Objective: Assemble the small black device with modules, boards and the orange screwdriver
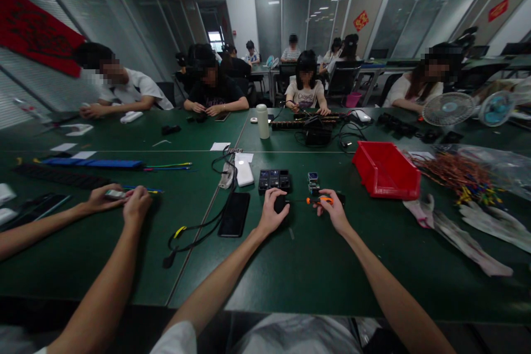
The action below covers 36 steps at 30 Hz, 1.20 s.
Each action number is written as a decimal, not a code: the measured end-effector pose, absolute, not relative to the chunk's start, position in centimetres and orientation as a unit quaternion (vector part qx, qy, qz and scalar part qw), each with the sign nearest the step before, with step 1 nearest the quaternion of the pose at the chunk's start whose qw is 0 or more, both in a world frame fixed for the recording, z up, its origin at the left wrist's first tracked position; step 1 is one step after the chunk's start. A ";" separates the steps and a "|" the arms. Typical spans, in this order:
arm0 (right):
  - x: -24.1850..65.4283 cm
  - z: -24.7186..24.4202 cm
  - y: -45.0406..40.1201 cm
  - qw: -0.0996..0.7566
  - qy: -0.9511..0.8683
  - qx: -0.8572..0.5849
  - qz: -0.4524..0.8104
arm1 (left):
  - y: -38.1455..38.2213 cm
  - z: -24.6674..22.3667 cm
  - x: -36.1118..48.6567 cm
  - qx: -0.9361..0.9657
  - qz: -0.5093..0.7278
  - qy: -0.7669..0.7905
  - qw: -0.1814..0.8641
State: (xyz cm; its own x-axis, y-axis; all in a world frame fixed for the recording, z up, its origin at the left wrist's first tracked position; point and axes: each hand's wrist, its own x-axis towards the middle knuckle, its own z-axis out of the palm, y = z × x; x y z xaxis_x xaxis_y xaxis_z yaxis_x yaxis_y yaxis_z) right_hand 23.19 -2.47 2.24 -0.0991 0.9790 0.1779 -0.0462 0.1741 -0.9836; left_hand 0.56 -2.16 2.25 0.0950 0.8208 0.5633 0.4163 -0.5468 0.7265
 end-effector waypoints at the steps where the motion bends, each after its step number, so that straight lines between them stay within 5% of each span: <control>1: 23.2 2.3 -2.5 0.530 -0.558 -0.414 0.486 | -2.2 2.3 0.6 0.713 0.515 0.433 0.196; 36: 22.9 2.8 -2.8 0.510 -0.583 -0.436 0.458 | -2.1 2.3 0.5 0.713 0.516 0.434 0.193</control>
State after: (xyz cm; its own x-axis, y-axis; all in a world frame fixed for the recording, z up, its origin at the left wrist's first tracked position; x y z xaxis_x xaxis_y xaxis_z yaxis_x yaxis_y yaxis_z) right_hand 22.94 -2.81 2.77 -0.0991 0.9757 0.1956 0.0425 0.2005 -0.9788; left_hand 0.47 -2.11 2.30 0.0905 0.8176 0.5687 0.4190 -0.5493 0.7230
